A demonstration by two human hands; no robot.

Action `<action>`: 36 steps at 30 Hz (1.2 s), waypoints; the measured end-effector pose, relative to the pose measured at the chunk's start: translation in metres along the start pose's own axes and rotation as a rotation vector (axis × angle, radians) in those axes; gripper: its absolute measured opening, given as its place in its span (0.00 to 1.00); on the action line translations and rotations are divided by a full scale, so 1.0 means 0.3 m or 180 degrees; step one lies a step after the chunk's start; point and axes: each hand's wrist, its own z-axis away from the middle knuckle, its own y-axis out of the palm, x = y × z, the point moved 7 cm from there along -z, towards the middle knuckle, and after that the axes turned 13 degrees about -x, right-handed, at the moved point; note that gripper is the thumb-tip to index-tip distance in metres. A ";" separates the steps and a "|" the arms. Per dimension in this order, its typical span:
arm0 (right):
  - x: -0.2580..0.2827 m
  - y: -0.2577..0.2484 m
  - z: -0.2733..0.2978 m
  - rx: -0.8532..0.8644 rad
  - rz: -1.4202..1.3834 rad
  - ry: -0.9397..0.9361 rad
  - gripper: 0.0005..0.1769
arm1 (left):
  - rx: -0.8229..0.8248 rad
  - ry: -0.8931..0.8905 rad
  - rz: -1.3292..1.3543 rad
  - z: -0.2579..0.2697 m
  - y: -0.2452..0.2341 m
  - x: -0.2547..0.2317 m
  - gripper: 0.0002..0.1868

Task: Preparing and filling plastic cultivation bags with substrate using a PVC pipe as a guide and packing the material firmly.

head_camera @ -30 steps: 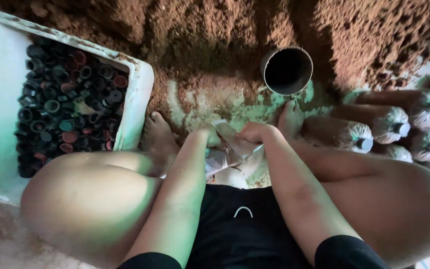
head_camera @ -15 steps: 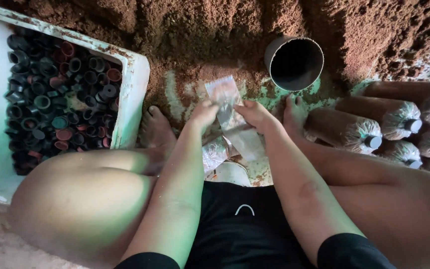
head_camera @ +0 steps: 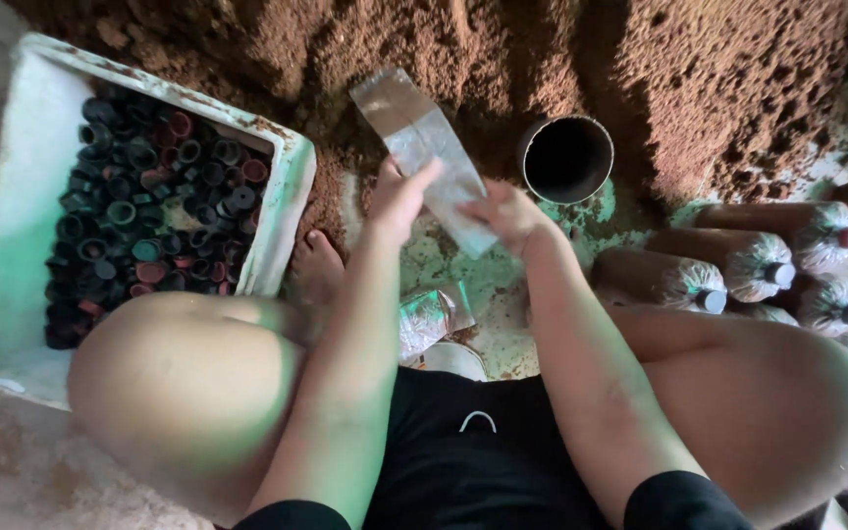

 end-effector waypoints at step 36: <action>0.730 0.016 0.225 -0.0375 0.3378 -0.2009 0.18 | 0.0222 0.1634 -0.1857 0.469 -0.306 -0.507 0.34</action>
